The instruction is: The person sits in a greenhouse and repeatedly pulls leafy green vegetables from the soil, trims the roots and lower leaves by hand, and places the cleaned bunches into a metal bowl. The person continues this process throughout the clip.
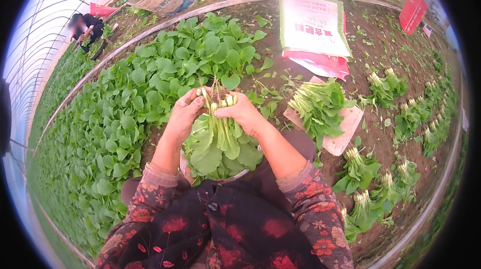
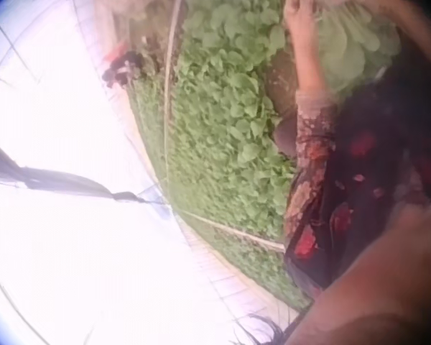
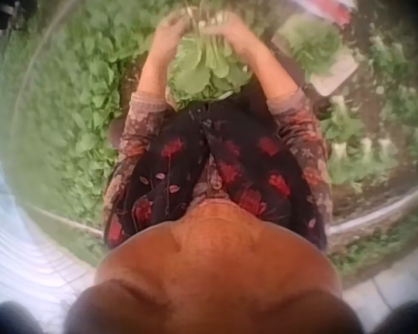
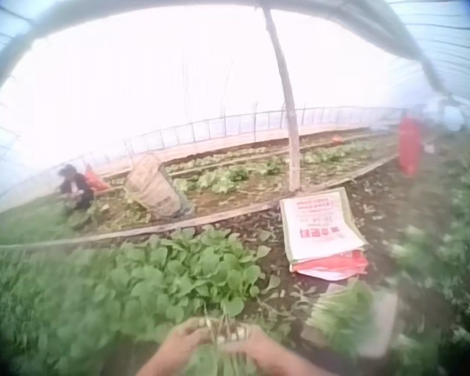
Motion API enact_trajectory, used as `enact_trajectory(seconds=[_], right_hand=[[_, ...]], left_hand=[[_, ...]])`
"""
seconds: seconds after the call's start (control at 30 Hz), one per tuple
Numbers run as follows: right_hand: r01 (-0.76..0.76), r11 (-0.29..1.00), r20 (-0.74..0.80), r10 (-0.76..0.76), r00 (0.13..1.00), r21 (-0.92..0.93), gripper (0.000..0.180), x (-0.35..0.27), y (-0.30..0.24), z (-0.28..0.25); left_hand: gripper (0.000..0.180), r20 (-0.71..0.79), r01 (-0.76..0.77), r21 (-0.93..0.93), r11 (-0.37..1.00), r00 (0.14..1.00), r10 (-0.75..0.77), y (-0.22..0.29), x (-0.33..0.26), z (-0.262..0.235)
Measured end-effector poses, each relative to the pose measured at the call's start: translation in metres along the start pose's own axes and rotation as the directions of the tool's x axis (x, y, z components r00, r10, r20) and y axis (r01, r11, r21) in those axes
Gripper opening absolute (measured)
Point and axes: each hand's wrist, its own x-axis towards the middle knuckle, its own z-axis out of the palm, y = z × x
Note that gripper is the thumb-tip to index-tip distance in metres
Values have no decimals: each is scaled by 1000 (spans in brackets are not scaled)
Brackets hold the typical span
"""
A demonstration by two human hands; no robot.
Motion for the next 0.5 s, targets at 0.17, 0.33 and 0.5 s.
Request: enact_trajectory(seconds=[0.17, 0.33, 0.5], right_hand=[[1, 998, 4, -2, 1000, 58, 39, 0, 0, -6], [40, 985, -83, -27, 996, 166, 35, 4, 2, -6], [150, 973, -227, -108, 968, 176, 34, 4, 8, -7]], left_hand=[[15, -104, -83, -124, 989, 992, 70, 8, 2, 8], [19, -183, -213, 247, 945, 948, 262, -27, 15, 13], [26, -244, -238, 388, 890, 905, 348, -36, 19, 41]])
